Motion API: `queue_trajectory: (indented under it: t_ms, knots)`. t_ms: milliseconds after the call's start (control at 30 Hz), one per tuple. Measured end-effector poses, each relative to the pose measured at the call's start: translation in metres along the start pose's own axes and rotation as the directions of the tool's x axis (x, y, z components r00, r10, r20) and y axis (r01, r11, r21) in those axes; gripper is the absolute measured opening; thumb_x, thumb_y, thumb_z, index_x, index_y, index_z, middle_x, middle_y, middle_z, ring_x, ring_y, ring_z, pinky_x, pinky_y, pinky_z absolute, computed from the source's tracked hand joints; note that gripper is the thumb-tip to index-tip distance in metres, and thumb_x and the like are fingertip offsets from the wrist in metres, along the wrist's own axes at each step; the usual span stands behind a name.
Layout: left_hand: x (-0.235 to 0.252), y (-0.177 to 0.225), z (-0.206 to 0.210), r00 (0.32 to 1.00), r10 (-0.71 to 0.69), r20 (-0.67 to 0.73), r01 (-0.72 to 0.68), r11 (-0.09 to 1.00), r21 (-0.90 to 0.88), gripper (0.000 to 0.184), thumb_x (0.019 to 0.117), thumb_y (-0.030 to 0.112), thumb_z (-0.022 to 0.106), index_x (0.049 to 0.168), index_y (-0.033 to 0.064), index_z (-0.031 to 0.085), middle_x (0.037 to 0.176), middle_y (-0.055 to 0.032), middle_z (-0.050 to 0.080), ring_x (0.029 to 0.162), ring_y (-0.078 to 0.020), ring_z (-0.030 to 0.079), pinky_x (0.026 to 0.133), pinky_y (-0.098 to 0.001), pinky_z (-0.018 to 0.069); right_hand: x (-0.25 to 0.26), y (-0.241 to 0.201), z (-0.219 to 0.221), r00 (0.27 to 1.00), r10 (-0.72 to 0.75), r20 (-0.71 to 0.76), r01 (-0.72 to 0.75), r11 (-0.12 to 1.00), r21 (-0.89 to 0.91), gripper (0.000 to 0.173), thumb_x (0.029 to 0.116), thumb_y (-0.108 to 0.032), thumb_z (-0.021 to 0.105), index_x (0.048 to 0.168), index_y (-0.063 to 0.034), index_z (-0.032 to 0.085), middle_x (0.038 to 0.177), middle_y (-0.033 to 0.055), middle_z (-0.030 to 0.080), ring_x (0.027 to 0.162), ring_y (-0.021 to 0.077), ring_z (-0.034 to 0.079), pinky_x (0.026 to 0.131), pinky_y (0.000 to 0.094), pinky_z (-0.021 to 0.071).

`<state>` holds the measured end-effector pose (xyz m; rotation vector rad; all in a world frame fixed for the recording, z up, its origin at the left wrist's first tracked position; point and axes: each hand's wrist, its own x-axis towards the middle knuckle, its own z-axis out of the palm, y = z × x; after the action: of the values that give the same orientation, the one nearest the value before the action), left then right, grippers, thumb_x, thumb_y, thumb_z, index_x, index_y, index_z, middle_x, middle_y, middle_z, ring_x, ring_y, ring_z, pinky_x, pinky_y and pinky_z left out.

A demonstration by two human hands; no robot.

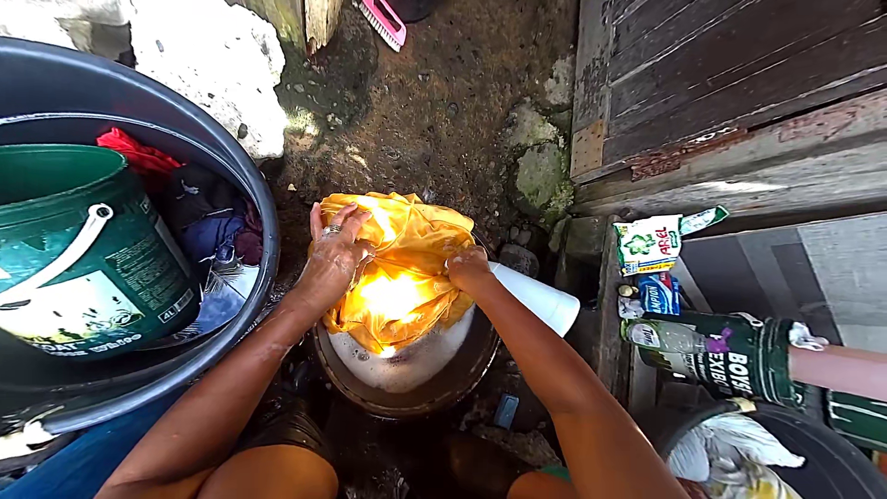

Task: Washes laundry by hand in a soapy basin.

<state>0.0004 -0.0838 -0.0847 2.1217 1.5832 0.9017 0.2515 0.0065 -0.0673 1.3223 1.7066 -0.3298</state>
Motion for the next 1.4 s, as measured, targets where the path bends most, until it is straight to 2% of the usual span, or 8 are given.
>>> queue_trajectory:
  t_ms: [200, 367, 600, 667, 767, 933, 1300, 1400]
  knots:
    - [-0.002, -0.004, 0.002, 1.0, -0.004, 0.014, 0.004, 1.0, 0.004, 0.007, 0.0902, 0.008, 0.072, 0.09, 0.0054, 0.078, 0.142, -0.0182, 0.059, 0.145, -0.0438, 0.04, 0.114, -0.0799, 0.0084, 0.009, -0.005, -0.007, 0.998, 0.04, -0.053, -0.039, 0.999, 0.017, 0.044, 0.102, -0.017, 0.055, 0.141, 0.003, 0.055, 0.139, 0.0296, 0.057, 0.137, 0.048, 0.046, 0.113, 0.0637, 0.0325]
    - [0.001, -0.006, 0.0, 0.999, -0.03, 0.036, 0.03, 0.999, -0.017, 0.011, 0.0941, 0.01, 0.067, 0.091, 0.005, 0.077, 0.145, -0.0185, 0.056, 0.147, -0.0423, 0.037, 0.114, -0.0796, 0.006, -0.009, -0.007, 0.006, 0.997, -0.081, -0.008, 0.082, 0.996, 0.036, 0.032, 0.1012, -0.016, 0.056, 0.124, 0.0031, 0.068, 0.134, 0.0267, 0.061, 0.133, 0.0455, 0.051, 0.113, 0.0649, 0.033]
    - [0.001, -0.01, 0.003, 1.0, -0.023, 0.005, 0.023, 1.0, -0.005, 0.011, 0.0937, 0.013, 0.069, 0.091, 0.0067, 0.077, 0.144, -0.0175, 0.057, 0.147, -0.0413, 0.037, 0.115, -0.0782, 0.0065, -0.014, -0.001, 0.044, 0.998, -0.044, 0.046, 0.043, 0.999, 0.027, 0.034, 0.1027, -0.017, 0.054, 0.125, 0.0064, 0.066, 0.135, 0.0276, 0.06, 0.135, 0.0467, 0.049, 0.113, 0.0636, 0.0333]
    - [0.0, -0.006, 0.0, 0.999, -0.029, 0.023, 0.029, 1.0, 0.001, 0.01, 0.0933, 0.012, 0.069, 0.09, 0.0065, 0.077, 0.146, -0.0169, 0.056, 0.147, -0.0411, 0.037, 0.115, -0.0778, 0.0074, -0.016, -0.005, 0.064, 0.986, -0.166, 0.031, 0.161, 0.981, 0.108, 0.034, 0.101, -0.019, 0.059, 0.124, 0.0031, 0.068, 0.133, 0.0266, 0.062, 0.133, 0.0466, 0.051, 0.113, 0.0662, 0.0336]
    - [0.002, -0.002, -0.004, 1.0, -0.014, 0.027, 0.013, 1.0, 0.007, 0.005, 0.0888, 0.009, 0.073, 0.088, 0.0063, 0.077, 0.147, -0.0169, 0.055, 0.147, -0.0412, 0.036, 0.116, -0.0777, 0.0089, -0.018, -0.003, 0.044, 0.981, -0.162, 0.106, 0.151, 0.983, 0.109, 0.038, 0.1039, -0.017, 0.051, 0.134, 0.0032, 0.062, 0.142, 0.0253, 0.057, 0.14, 0.0443, 0.045, 0.117, 0.0628, 0.0298]
    - [0.002, -0.01, 0.004, 0.999, -0.004, 0.044, 0.003, 1.0, 0.026, 0.009, 0.0907, 0.015, 0.073, 0.087, 0.0083, 0.078, 0.148, -0.016, 0.055, 0.149, -0.0387, 0.034, 0.116, -0.0774, 0.0094, -0.02, -0.012, 0.001, 0.988, -0.059, -0.144, 0.093, 0.965, 0.246, 0.05, 0.1041, -0.025, 0.052, 0.142, 0.0065, 0.053, 0.147, 0.0297, 0.05, 0.143, 0.0454, 0.041, 0.12, 0.061, 0.0266]
    - [0.001, -0.01, 0.003, 0.994, -0.004, 0.112, 0.003, 1.0, 0.013, 0.011, 0.0931, 0.015, 0.07, 0.091, 0.0099, 0.079, 0.151, -0.0166, 0.052, 0.152, -0.0383, 0.03, 0.118, -0.0748, 0.0066, 0.009, 0.002, -0.039, 0.972, 0.029, -0.232, -0.006, 0.995, 0.101, 0.035, 0.1011, -0.019, 0.058, 0.126, 0.0043, 0.065, 0.131, 0.0245, 0.063, 0.131, 0.0405, 0.054, 0.112, 0.058, 0.0372]
    - [-0.001, -0.011, 0.001, 0.994, 0.003, 0.11, 0.0, 1.0, -0.02, 0.012, 0.0936, 0.017, 0.069, 0.092, 0.011, 0.079, 0.151, -0.0166, 0.051, 0.152, -0.0387, 0.029, 0.118, -0.0742, 0.0066, 0.005, 0.004, -0.044, 0.992, 0.044, -0.12, -0.033, 0.995, 0.09, 0.035, 0.1037, -0.015, 0.054, 0.129, 0.008, 0.062, 0.136, 0.0274, 0.06, 0.134, 0.043, 0.051, 0.114, 0.0595, 0.0348]
